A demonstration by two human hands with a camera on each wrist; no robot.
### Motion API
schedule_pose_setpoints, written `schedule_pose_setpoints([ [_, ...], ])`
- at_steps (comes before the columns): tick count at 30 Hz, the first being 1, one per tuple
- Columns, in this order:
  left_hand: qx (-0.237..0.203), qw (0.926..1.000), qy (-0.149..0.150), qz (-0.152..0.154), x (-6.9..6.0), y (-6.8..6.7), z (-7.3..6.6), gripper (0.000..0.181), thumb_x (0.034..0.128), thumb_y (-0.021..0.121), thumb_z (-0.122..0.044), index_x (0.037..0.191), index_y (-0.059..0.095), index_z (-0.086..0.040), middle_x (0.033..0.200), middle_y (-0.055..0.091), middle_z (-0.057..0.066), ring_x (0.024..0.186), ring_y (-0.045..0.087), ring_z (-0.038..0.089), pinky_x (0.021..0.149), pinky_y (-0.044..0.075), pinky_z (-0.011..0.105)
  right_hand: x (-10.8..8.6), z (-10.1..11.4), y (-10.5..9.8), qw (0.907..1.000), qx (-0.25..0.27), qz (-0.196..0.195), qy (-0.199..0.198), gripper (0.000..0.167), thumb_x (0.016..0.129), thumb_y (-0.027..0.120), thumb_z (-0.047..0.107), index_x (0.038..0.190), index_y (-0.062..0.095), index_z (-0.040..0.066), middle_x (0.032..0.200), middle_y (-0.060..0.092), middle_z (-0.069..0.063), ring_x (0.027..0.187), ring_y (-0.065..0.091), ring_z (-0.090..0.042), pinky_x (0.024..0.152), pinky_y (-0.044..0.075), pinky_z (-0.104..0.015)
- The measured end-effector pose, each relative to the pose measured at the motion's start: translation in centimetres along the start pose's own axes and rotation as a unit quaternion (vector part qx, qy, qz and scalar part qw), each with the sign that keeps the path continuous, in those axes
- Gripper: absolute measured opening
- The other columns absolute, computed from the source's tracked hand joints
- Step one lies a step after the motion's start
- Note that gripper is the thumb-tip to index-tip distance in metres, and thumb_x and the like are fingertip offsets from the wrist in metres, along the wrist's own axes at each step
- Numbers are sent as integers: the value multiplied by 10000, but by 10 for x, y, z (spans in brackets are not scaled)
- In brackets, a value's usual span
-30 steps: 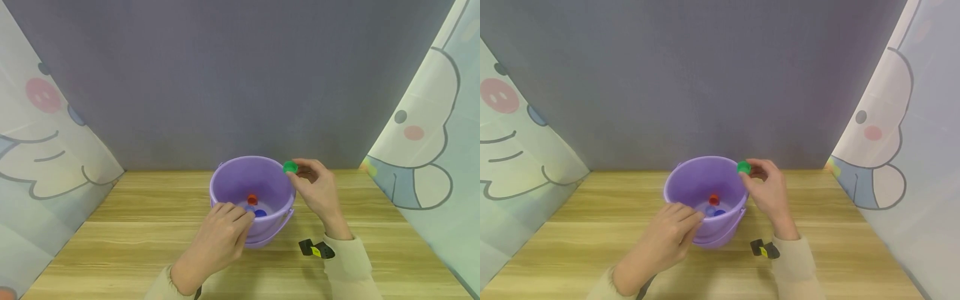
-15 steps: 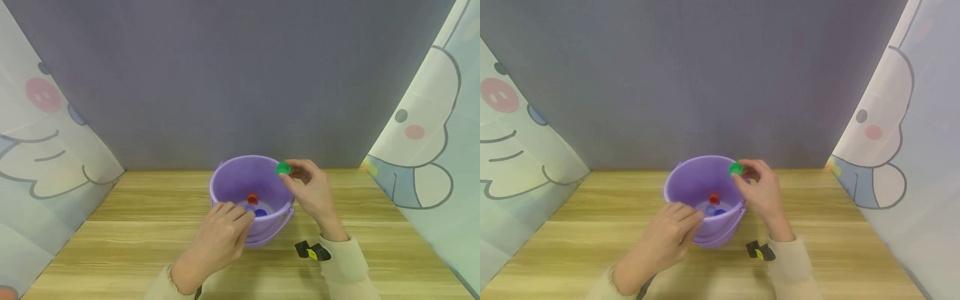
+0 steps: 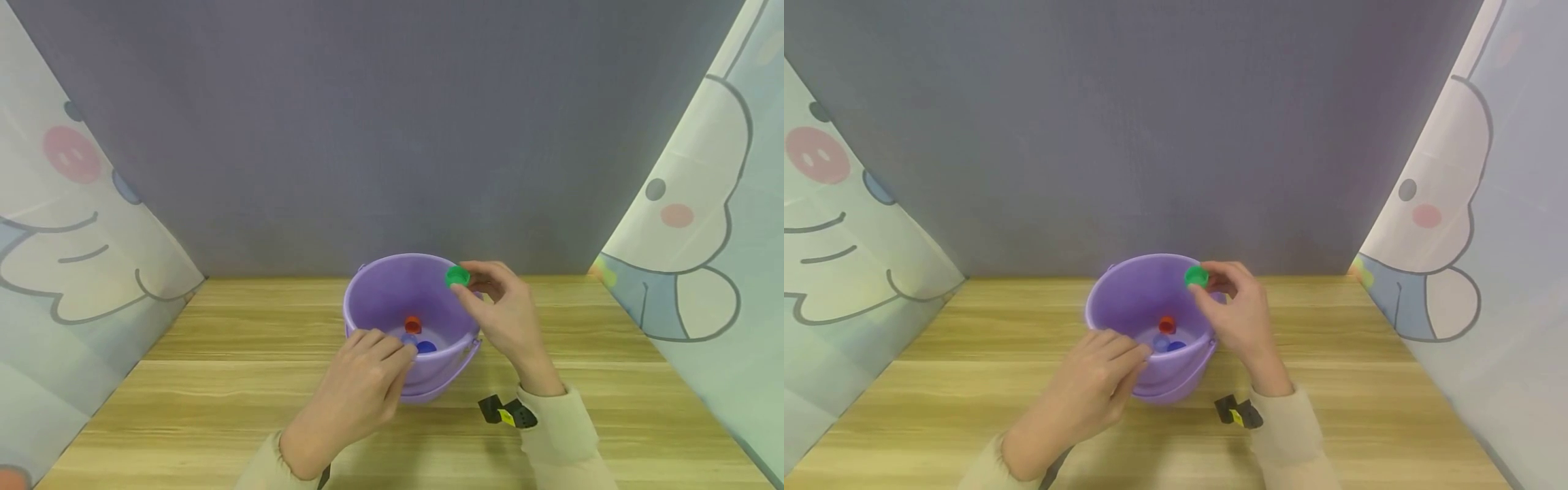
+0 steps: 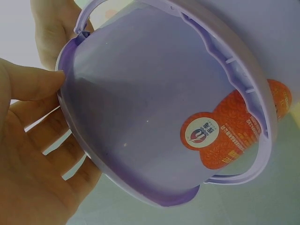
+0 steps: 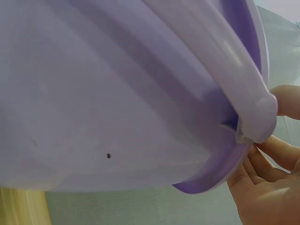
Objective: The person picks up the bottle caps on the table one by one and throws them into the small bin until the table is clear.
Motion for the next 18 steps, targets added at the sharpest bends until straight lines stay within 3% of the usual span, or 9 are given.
schedule_pose_setpoints([
  [18, -28, 9999, -58, 136, 0, 1, 0, 103, 855, 712, -79, 932, 661, -124, 840, 638, -43, 753, 557, 161, 724, 461, 294, -1, 1, 6, 9998, 85, 88, -154, 321, 827, 766, -64, 1139, 696, -55, 1059, 643, -150, 920, 665, -184, 887, 546, -251],
])
Point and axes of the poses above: each hand's wrist, its own x-axis towards the middle knuckle, its own y-axis out of the palm, z = x × y, the point moved 4 cm from there along x, towards the middle knuckle
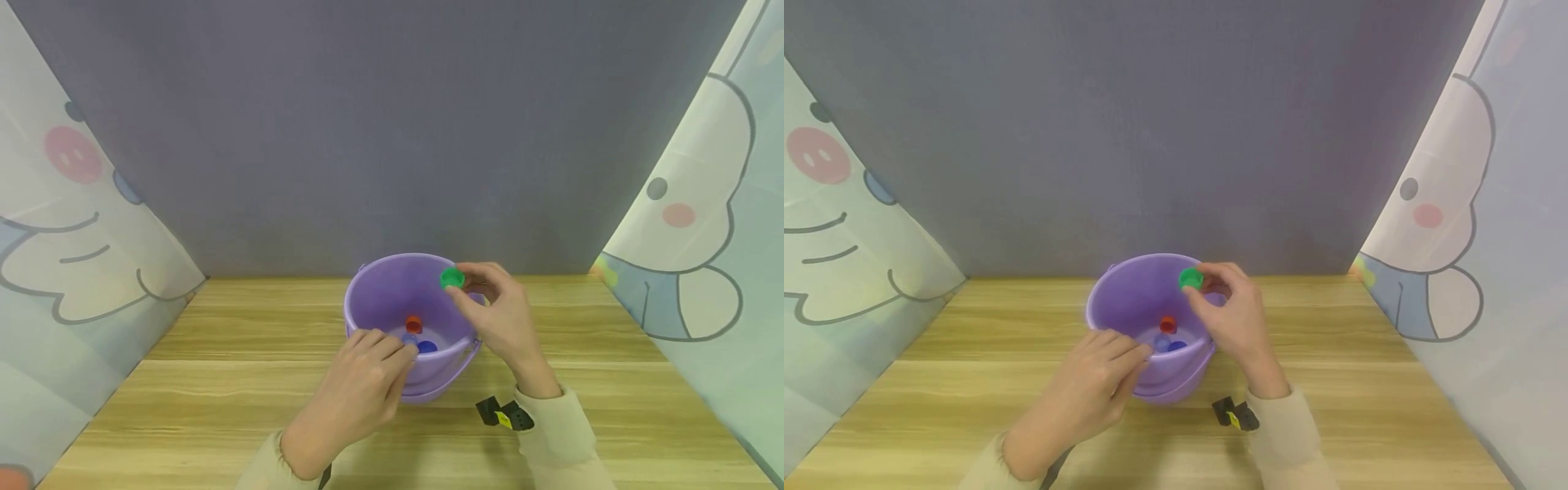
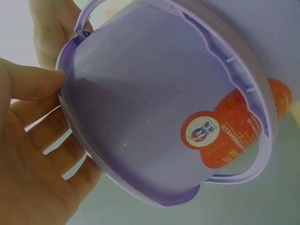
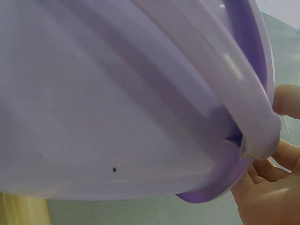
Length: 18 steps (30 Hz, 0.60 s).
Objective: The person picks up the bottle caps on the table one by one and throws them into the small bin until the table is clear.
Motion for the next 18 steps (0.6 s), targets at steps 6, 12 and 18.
schedule_pose_setpoints([
  [6, -38, 9999, -58, 90, 1, 1, -1, 55, 886, 680, -95, 921, 652, -127, 816, 616, -41, 747, 546, 167, 723, 455, 305, 0, 1, -1, 10000, -6, -55, -32, 318, 825, 761, -76, 1136, 696, -58, 1047, 641, -156, 917, 657, -180, 891, 542, -243],
  [12, -72, 9998, -86, 137, 2, 2, -1, 44, 896, 665, -104, 922, 647, -134, 816, 612, -43, 751, 545, 173, 730, 451, 309, 0, 2, -2, 9999, 59, -119, -86, 313, 818, 771, -77, 1122, 693, -72, 1036, 642, -165, 925, 652, -179, 900, 542, -252],
  [18, -29, 10000, -22, 29, 1, 2, -1, 50, 883, 672, -96, 913, 648, -128, 822, 624, -41, 750, 552, 169, 724, 453, 305, 0, 3, -3, 9996, 60, -260, -135, 303, 805, 780, -89, 1096, 696, -78, 1023, 655, -106, 921, 659, -166, 891, 546, -256],
])
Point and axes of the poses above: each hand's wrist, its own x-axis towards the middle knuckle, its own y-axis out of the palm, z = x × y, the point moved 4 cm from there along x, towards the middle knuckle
